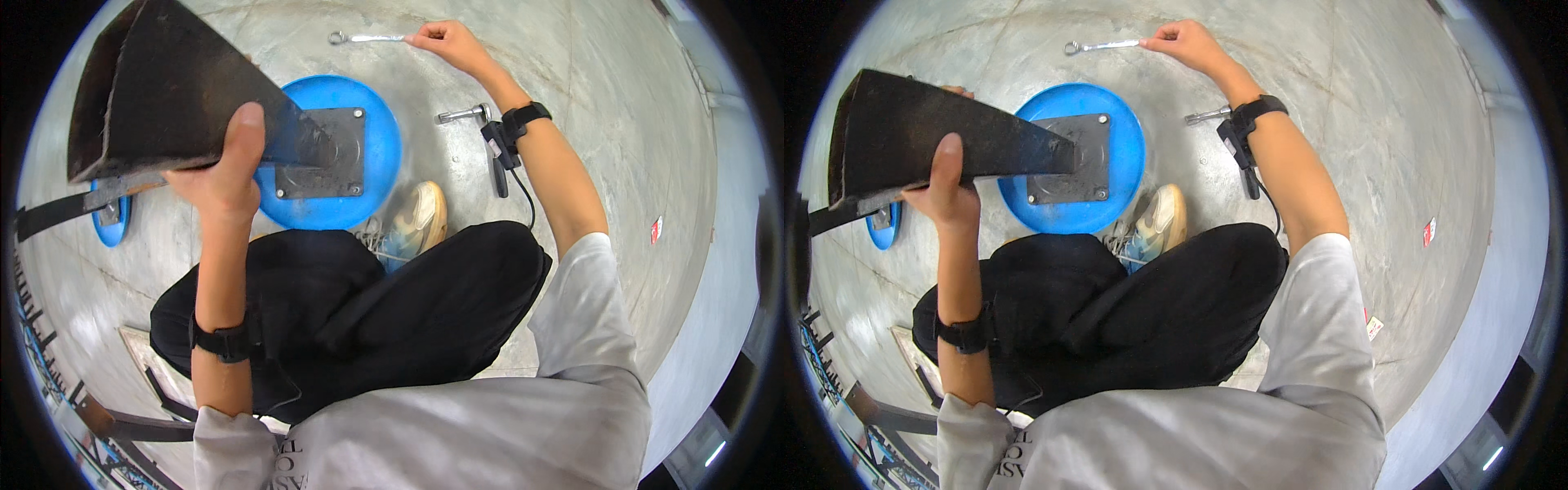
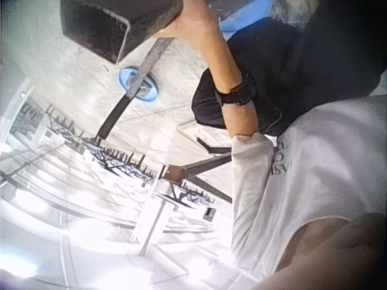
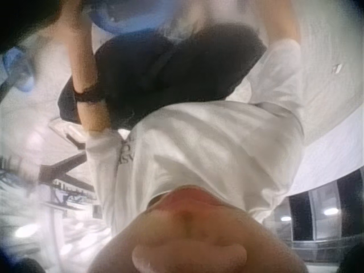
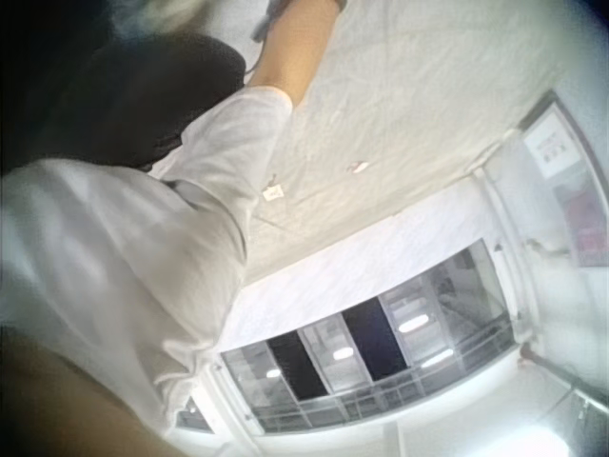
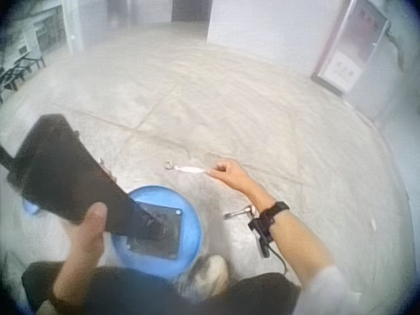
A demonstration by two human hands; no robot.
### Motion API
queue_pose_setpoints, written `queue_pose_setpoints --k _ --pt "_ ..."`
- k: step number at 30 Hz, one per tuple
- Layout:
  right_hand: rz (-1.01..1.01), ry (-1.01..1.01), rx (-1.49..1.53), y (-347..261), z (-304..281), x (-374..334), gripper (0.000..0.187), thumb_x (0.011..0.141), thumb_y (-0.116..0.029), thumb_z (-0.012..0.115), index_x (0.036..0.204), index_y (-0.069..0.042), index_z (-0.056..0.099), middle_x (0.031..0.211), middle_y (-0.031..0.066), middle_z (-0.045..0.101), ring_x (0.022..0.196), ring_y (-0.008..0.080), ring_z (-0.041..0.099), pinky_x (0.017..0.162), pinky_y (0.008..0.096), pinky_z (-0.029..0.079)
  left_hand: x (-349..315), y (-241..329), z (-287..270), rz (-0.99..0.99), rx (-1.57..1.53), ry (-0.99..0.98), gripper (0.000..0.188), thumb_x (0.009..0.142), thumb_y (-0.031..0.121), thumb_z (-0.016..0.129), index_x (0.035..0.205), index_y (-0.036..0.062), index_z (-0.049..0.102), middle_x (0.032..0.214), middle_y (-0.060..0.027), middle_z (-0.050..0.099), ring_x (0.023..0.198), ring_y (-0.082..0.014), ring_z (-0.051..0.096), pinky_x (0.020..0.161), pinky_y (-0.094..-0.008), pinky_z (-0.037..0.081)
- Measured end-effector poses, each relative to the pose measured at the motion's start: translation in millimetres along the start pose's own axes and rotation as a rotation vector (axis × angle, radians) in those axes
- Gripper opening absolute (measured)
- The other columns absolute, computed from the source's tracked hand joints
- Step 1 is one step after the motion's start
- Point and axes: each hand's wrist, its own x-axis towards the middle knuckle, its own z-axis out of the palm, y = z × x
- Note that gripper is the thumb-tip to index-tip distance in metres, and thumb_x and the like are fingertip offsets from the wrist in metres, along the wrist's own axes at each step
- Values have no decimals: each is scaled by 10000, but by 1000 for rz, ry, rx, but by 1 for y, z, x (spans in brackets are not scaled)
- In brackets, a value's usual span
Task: The person bolts a vertical metal post onto a blue circular base using a wrench and a socket wrench, inserting and tightening several bolts.
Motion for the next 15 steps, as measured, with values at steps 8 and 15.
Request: queue_pose_setpoints --k 8,15 --pt "228 -301 41 10 46 -82 240 849 -275 587 850 -44 650 687 -9 573 638 85 490 606 257 398 1 -3 6 -33 -63 136 421 622 -43 726 990 0 527 885 -50 584 751 -126 571 685 -254 480" --pt "313 -235 176 27 51 -87 241 807 -256 592 847 -31 665 673 71 620 608 156 555 593 304 441 1 -3 -1 49 140 -76 440 713 40 609 1120 -59 475 1019 -202 599 932 -272 606 865 -374 463"
